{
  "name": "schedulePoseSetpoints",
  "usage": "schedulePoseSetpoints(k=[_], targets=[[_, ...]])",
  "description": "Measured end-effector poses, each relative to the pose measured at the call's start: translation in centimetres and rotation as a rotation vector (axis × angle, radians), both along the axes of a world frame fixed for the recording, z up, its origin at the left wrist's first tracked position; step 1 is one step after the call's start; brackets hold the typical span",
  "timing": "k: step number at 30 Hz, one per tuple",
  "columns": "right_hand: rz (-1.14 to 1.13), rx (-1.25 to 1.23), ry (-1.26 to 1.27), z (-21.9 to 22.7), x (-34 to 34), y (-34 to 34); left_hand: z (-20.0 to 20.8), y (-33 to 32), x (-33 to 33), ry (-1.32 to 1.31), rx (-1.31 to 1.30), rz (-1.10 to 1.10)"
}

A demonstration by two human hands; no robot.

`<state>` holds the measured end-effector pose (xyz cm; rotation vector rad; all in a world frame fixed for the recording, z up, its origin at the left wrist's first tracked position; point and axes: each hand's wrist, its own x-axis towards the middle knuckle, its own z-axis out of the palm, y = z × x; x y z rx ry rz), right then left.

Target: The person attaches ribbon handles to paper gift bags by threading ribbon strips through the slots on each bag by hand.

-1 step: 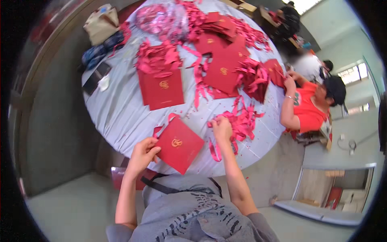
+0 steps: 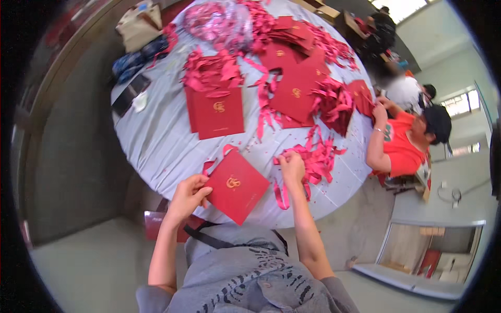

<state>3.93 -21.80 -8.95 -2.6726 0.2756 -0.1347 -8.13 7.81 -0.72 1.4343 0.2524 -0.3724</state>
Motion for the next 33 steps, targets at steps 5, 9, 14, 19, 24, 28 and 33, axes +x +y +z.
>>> schedulePoseSetpoints(k=[5,9,14,19,24,28,33], targets=[[0.018,0.040,0.026,0.3,0.3,-0.6,-0.1,-0.3,0.5,0.068,-0.152,-0.006],[0.052,0.203,-0.094,2.3,-0.6,-0.1,0.6,-0.5,0.7,0.076,-0.231,-0.048],[0.154,0.579,-0.280,5.3,-2.0,-2.2,1.3,-0.4,1.0,0.044,-0.232,-0.109],[0.164,1.053,-0.114,11.0,-4.1,-2.9,1.9,-0.8,1.5,0.009,-0.236,-0.175],[0.227,1.036,0.118,15.7,-7.4,0.9,3.1,-1.7,2.0,0.034,-0.195,-0.210],[0.408,0.713,0.070,16.2,-9.7,5.0,3.2,-2.4,1.9,0.037,-0.260,-0.196],[0.508,0.619,-0.076,14.5,-10.4,7.3,3.4,-2.9,2.1,-0.009,-0.243,-0.233]])
